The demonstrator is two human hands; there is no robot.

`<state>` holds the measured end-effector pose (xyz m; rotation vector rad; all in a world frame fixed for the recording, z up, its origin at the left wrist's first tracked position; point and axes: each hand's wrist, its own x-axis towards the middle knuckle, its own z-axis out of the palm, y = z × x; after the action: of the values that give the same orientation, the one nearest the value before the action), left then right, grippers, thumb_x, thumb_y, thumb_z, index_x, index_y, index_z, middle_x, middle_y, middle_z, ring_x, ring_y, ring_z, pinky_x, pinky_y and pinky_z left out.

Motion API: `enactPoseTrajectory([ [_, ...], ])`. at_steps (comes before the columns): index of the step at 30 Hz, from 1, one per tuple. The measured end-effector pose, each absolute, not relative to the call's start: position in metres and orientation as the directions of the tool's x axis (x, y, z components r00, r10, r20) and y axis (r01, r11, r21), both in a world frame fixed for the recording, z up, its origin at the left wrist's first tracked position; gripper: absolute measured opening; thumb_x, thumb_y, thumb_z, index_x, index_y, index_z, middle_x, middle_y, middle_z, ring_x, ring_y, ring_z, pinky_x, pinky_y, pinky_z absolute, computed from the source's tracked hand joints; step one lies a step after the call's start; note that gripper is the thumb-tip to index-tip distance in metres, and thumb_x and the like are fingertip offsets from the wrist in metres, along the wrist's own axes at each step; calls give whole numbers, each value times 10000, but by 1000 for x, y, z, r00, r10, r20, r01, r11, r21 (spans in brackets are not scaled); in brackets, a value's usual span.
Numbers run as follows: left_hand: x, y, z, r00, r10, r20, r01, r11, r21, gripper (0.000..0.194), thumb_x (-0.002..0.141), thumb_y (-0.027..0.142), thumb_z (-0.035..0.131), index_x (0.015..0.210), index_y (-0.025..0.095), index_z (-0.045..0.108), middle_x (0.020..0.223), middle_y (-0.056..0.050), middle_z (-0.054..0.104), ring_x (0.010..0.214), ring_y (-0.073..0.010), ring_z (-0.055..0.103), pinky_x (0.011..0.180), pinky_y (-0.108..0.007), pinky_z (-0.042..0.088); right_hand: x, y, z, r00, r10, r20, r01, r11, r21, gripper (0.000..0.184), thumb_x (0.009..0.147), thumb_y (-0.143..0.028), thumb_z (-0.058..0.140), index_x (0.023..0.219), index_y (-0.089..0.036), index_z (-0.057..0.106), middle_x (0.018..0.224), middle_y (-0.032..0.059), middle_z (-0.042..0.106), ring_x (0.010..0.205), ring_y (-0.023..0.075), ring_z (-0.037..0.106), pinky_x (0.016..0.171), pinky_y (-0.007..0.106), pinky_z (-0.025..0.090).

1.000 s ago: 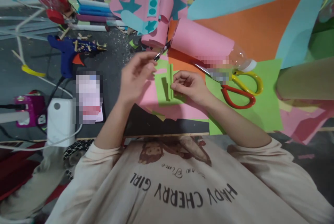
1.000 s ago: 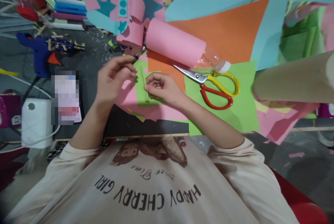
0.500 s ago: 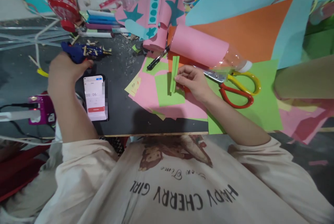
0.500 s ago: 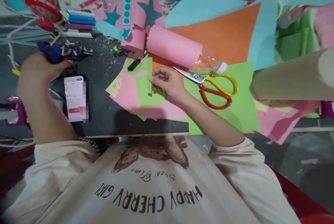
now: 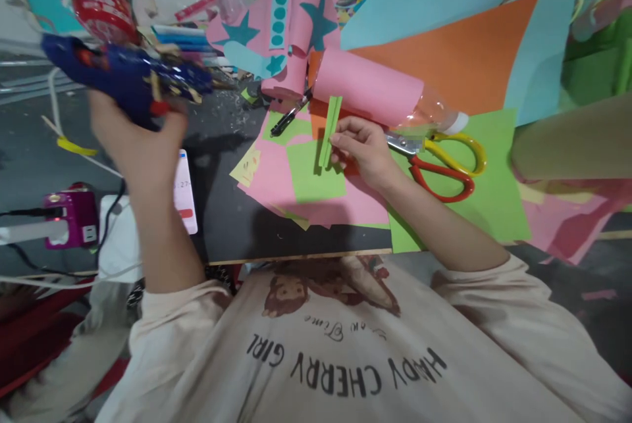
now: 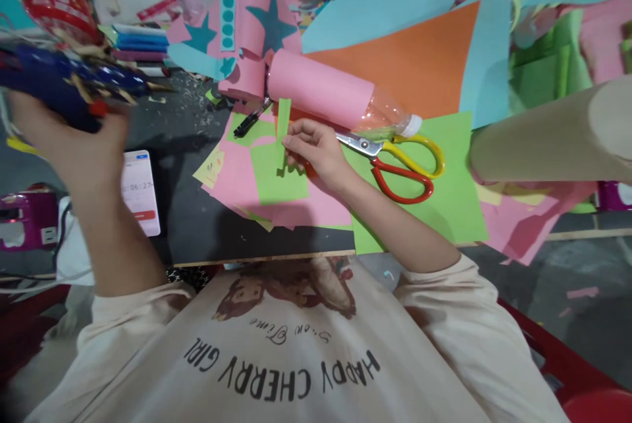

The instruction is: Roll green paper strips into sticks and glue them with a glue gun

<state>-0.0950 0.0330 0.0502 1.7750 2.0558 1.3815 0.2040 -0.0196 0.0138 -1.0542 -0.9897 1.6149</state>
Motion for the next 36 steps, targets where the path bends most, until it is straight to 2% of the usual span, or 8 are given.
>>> enactPoseTrajectory([
  [2, -74, 18, 36, -250, 847, 469, 732, -151, 664, 521, 532, 88, 775, 990, 208, 558, 1045, 24, 659, 1092, -207, 584, 1061, -322, 449, 203, -19, 14, -171, 965, -201, -300, -245, -922, 424, 667, -488, 814, 764, -212, 508, 545, -88, 524, 452, 59, 543, 363, 167, 351],
  [5, -56, 1, 17, -209, 894, 398, 699, -148, 700, 545, 520, 231, 844, 976, 208, 547, 952, -14, 624, 978, -223, 586, 971, -375, 473, 203, -18, 13, -161, 964, -210, -309, -251, -917, 433, 657, -501, 813, 759, -218, 502, 537, -94, 529, 431, 51, 516, 362, 169, 354],
  [8, -51, -7, 6, -114, 921, 372, 682, -200, 704, 486, 532, 312, 842, 923, 206, 573, 897, -15, 619, 878, -203, 584, 865, -362, 486, 203, -17, 11, -159, 966, -205, -300, -246, -922, 426, 679, -515, 797, 767, -219, 503, 538, -97, 526, 423, 46, 505, 362, 168, 351],
  [11, -49, -10, 2, -9, 935, 355, 722, -239, 649, 384, 529, 320, 807, 812, 213, 571, 815, -16, 619, 831, -219, 596, 806, -374, 490, 203, -16, 10, -171, 967, -188, -331, -236, -914, 411, 688, -491, 802, 761, -216, 507, 541, -96, 528, 423, 45, 514, 362, 164, 354],
  [15, -48, -12, 1, 25, 965, 262, 805, -175, 567, 318, 563, 279, 744, 802, 222, 542, 820, -34, 608, 919, -282, 626, 894, -426, 488, 203, -16, 11, -174, 965, -196, -387, -250, -887, 372, 685, -427, 811, 752, -209, 517, 528, -99, 532, 407, 40, 503, 353, 155, 344],
  [20, -48, -13, 4, 53, 979, 195, 861, -144, 488, 255, 654, 340, 687, 824, 220, 540, 863, -67, 622, 979, -317, 632, 942, -472, 482, 204, -16, 12, -180, 957, -229, -385, -283, -879, 347, 686, -398, 803, 744, -204, 522, 516, -102, 533, 396, 33, 499, 338, 142, 321],
  [26, -47, -12, 3, 92, 978, 186, 862, -172, 477, 248, 680, 368, 656, 837, 214, 540, 878, -85, 617, 971, -328, 636, 920, -506, 487, 204, -17, 15, -185, 949, -254, -370, -307, -877, 365, 666, -401, 819, 740, -205, 519, 515, -112, 523, 396, 28, 503, 335, 138, 321],
  [36, -52, -10, -1, 130, 977, 172, 869, -196, 454, 255, 664, 335, 657, 855, 216, 539, 849, -68, 593, 955, -320, 628, 899, -501, 496, 204, -17, 17, -177, 949, -262, -386, -312, -868, 378, 631, -394, 837, 727, -195, 530, 492, -113, 527, 382, 31, 508, 322, 138, 314],
])
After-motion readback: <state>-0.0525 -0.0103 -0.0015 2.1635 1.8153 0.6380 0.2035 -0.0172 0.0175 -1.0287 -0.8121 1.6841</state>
